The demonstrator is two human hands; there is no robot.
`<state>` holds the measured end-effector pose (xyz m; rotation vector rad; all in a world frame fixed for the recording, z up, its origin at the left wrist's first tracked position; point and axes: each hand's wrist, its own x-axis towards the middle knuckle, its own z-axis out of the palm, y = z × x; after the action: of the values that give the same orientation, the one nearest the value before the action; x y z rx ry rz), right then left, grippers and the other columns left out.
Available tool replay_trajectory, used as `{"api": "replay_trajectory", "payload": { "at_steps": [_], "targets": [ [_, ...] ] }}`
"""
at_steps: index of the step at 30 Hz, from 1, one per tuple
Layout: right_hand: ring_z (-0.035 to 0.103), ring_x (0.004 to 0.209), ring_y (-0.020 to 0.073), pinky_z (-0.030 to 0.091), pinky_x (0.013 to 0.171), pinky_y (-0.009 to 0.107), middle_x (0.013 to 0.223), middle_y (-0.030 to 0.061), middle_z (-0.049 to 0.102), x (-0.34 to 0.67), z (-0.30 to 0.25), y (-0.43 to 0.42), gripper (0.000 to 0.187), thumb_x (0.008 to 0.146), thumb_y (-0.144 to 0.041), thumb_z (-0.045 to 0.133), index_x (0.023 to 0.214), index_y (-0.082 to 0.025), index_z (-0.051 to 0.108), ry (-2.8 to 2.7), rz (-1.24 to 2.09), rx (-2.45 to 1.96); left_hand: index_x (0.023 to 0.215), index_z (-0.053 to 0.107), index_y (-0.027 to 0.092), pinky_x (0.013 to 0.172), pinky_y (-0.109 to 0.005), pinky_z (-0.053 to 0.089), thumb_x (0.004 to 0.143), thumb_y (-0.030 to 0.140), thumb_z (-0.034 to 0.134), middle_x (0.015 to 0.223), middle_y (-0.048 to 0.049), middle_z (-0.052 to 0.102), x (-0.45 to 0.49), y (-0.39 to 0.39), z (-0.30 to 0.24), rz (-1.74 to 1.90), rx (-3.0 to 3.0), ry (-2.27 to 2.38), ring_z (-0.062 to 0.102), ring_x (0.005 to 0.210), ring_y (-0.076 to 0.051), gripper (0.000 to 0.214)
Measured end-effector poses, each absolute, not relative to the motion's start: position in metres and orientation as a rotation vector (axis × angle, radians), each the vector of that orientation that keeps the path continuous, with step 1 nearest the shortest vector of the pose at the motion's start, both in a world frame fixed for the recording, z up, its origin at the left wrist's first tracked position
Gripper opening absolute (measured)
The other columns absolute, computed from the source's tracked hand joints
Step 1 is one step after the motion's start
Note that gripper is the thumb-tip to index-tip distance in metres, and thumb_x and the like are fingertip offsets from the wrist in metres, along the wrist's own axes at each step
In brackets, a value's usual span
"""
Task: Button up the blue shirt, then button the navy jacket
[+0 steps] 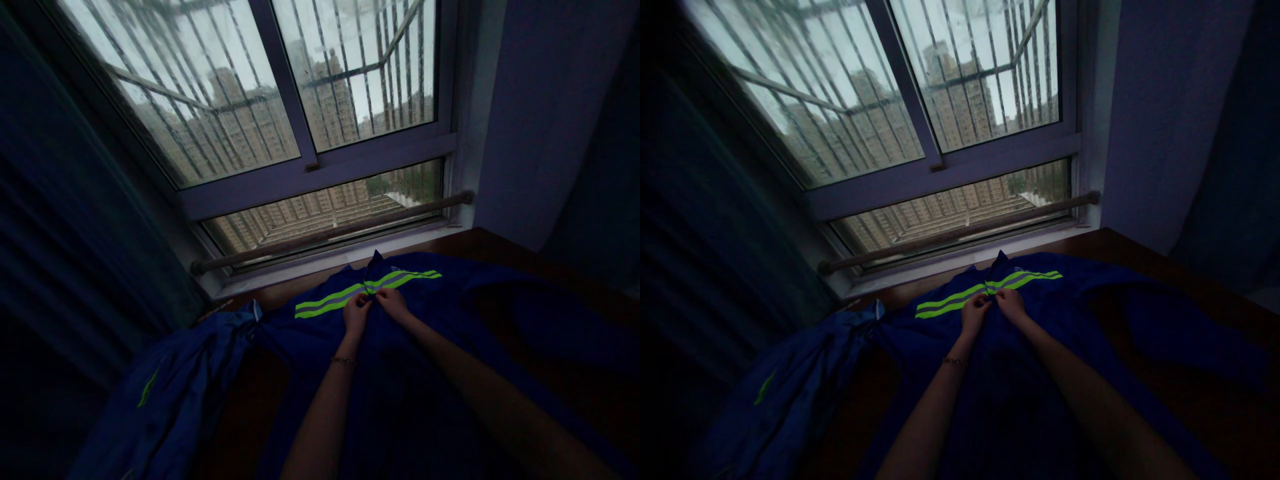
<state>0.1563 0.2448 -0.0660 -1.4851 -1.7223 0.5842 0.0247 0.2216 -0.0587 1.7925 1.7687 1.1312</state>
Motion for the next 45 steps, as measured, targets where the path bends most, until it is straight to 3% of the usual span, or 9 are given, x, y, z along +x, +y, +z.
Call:
{"api": "replay_trajectory", "payload": {
  "at_steps": [9, 17, 21, 24, 27, 31, 34, 38, 45],
  "targets": [
    [0.058, 0.069, 0.0157, 0.043, 0.061, 0.023, 0.071, 0.001, 0.065, 0.162, -0.074, 0.261, 0.021, 0.07, -0.024, 0.043, 0.073, -0.015, 0.062, -1.485, 0.839, -1.312, 0.069, 0.061, 0.018, 0.07, -0.024, 0.036, 0.066, 0.022, 0.059, 0.078, -0.0018, 0.062, 0.029, 0.217, -0.055, 1.111, 1.892, 1.762, 0.054, 0.076, -0.015, 0.006],
    [0.059, 0.072, 0.0178, 0.045, 0.063, 0.026, 0.077, 0.0062, 0.065, 0.165, -0.068, 0.258, 0.026, 0.07, -0.03, 0.043, 0.079, -0.013, 0.06, -1.219, 0.821, -1.297, 0.067, 0.059, 0.014, 0.057, -0.022, 0.035, 0.07, 0.032, 0.054, 0.066, -0.0029, 0.06, 0.032, 0.214, -0.04, 1.049, 1.825, 1.786, 0.053, 0.062, -0.013, 0.019],
    [0.059, 0.072, 0.0194, 0.046, 0.063, 0.028, 0.076, 0.0088, 0.065, 0.168, -0.056, 0.257, 0.028, 0.069, -0.034, 0.046, 0.076, -0.011, 0.061, -1.15, 0.795, -1.284, 0.055, 0.057, 0.014, 0.043, -0.021, 0.029, 0.063, 0.048, 0.057, 0.047, 0.0005, 0.053, 0.035, 0.199, -0.019, 0.588, 1.914, 1.463, 0.045, 0.043, -0.01, 0.035],
    [0.06, 0.071, 0.0191, 0.046, 0.065, 0.028, 0.077, 0.0099, 0.065, 0.17, -0.042, 0.256, 0.026, 0.067, -0.032, 0.05, 0.076, -0.01, 0.061, -1.134, 0.76, -1.263, 0.052, 0.055, 0.015, 0.043, -0.02, 0.028, 0.057, 0.037, 0.064, 0.042, 0.002, 0.05, 0.036, 0.186, -0.007, 0.337, 2.003, 1.393, 0.044, 0.041, -0.01, 0.025],
    [0.059, 0.07, 0.0179, 0.045, 0.065, 0.028, 0.076, 0.0087, 0.064, 0.176, -0.021, 0.252, 0.022, 0.066, -0.029, 0.053, 0.076, -0.011, 0.061, -1.151, 0.699, -1.246, 0.059, 0.058, 0.016, 0.046, -0.02, 0.031, 0.056, 0.02, 0.062, 0.046, 0.0017, 0.053, 0.038, 0.179, -0.004, 0.395, 2.086, 1.58, 0.048, 0.046, -0.011, 0.006],
    [0.058, 0.069, 0.0155, 0.044, 0.065, 0.027, 0.083, 0.0057, 0.063, 0.183, 0.012, 0.237, 0.021, 0.065, -0.025, 0.054, 0.083, -0.015, 0.059, -1.203, 0.552, -1.237, 0.065, 0.06, 0.017, 0.054, -0.02, 0.033, 0.055, 0.01, 0.056, 0.063, -0.001, 0.06, 0.039, 0.179, -0.013, 0.523, 2.175, 1.69, 0.053, 0.06, -0.013, 0.013],
    [0.056, 0.058, 0.0129, 0.042, 0.057, 0.024, 0.069, 0.0023, 0.062, 0.18, 0.02, 0.22, 0.015, 0.07, -0.023, 0.051, 0.079, -0.016, 0.059, -1.462, 0.526, -1.206, 0.069, 0.061, 0.017, 0.058, -0.021, 0.035, 0.057, 0.008, 0.053, 0.065, -0.0014, 0.06, 0.037, 0.185, -0.027, 0.713, 2.087, 1.736, 0.054, 0.063, -0.013, 0.017],
    [0.055, 0.062, 0.0131, 0.04, 0.06, 0.023, 0.065, 0.0017, 0.061, 0.172, -0.007, 0.202, 0.012, 0.071, -0.017, 0.049, 0.069, -0.017, 0.061, -1.893, 0.492, -1.119, 0.075, 0.063, 0.015, 0.057, -0.022, 0.037, 0.057, 0.009, 0.053, 0.06, -0.0008, 0.06, 0.032, 0.196, -0.047, 1.058, 1.723, 1.668, 0.054, 0.059, -0.013, 0.021],
    [0.054, 0.064, 0.0123, 0.04, 0.061, 0.022, 0.07, 0.0011, 0.06, 0.176, -0.058, 0.198, 0.01, 0.068, -0.014, 0.053, 0.075, -0.017, 0.06, -1.851, 0.568, -1.134, 0.077, 0.063, 0.013, 0.055, -0.02, 0.041, 0.06, 0.017, 0.056, 0.067, -0.002, 0.063, 0.022, 0.198, -0.062, 1.109, 1.595, 1.484, 0.055, 0.059, -0.011, 0.019]
  ]
}}
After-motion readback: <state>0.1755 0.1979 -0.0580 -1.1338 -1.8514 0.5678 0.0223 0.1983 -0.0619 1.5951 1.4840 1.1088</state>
